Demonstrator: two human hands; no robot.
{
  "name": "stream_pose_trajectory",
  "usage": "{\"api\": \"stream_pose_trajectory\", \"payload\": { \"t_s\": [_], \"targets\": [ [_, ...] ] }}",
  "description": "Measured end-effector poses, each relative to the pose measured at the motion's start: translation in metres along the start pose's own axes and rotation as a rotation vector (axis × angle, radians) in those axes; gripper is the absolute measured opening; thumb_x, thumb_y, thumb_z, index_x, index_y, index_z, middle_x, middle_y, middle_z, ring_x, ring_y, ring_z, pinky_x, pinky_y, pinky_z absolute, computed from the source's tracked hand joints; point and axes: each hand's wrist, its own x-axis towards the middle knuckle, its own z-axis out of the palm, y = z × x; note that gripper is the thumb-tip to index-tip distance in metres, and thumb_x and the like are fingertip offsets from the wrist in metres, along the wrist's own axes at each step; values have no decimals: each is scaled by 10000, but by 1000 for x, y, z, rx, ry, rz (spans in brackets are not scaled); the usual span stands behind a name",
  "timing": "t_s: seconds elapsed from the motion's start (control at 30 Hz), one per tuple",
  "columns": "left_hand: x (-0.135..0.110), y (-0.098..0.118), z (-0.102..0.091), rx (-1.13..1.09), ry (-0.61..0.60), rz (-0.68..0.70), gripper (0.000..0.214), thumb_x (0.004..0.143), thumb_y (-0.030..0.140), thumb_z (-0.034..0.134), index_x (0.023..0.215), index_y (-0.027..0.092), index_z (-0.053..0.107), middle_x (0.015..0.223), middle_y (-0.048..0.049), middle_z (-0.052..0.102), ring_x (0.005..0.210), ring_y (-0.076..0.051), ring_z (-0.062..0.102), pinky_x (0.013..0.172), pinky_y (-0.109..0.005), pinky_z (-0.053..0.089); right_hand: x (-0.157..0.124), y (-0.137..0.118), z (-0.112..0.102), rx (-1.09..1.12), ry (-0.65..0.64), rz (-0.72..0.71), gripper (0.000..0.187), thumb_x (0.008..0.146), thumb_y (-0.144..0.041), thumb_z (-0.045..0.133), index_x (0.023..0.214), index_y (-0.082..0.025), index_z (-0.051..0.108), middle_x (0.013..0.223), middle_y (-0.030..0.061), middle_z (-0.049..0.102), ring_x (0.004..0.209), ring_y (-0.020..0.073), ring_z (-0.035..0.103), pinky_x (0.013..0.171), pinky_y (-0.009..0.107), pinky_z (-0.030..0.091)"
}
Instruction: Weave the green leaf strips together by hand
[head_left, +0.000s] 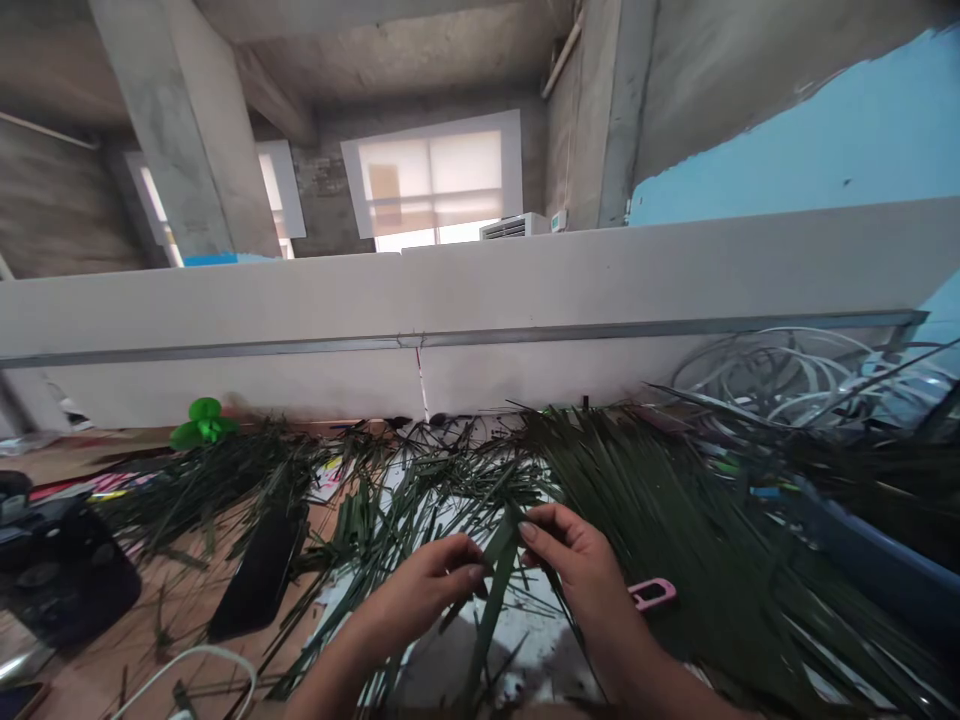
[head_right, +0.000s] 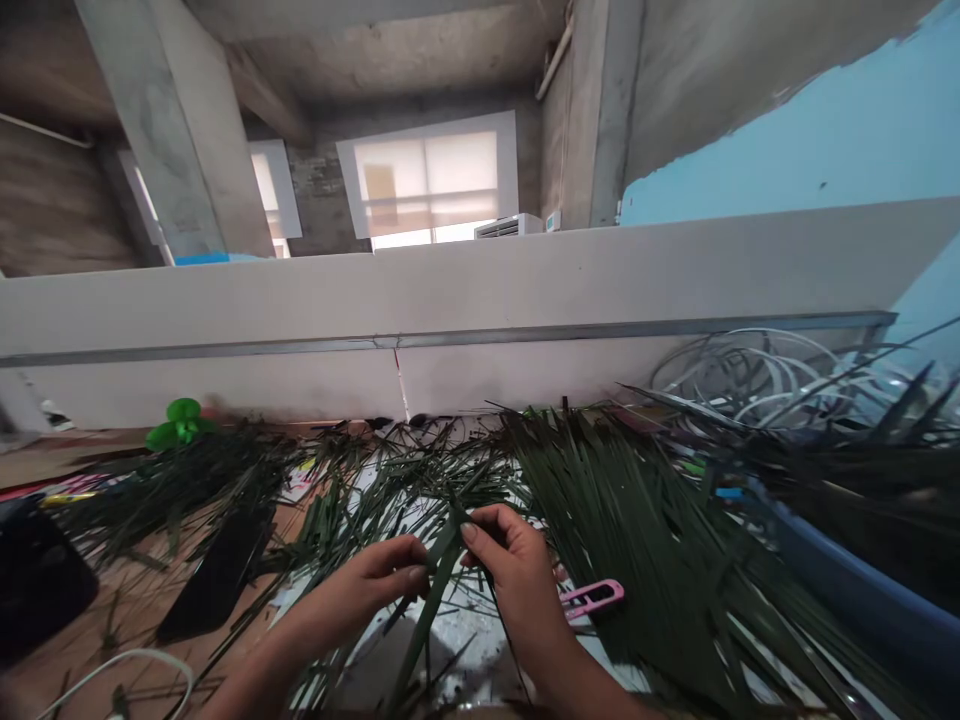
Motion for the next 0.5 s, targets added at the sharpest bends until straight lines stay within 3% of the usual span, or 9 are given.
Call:
{"api": "stream_pose_trajectory", "payload": {
  "t_s": [0.13, 0.27, 0.5],
  "targets": [
    [6, -2, 13, -62, 161, 97, 297, 828, 444, 666, 917, 165, 618, 778, 13, 578, 691, -124, 466, 646, -251, 353, -5, 2, 5, -7, -50, 5, 272, 702, -414, 815, 783, -178, 707, 727, 10, 663, 664, 158, 562, 620, 272, 460],
    [12, -8, 21, -97, 261, 129, 309, 769, 444, 712, 783, 169, 571, 631, 57, 474, 590, -103, 366, 551, -237, 274, -8, 3, 9, -12, -79, 22, 254, 703, -403, 807, 765, -175, 712, 719, 7, 661, 652, 152, 550, 606, 265, 452],
    [11, -8, 20, -7, 269, 89, 279, 754, 396, 700, 713, 184, 524, 587, 69, 426, 567, -103, 339, 527, -234, 251, -10, -1, 10, 25, -34, 61, 235, 684, -378, 804, 766, -177, 714, 735, 6, 667, 641, 152, 556, 622, 277, 464]
  ]
}}
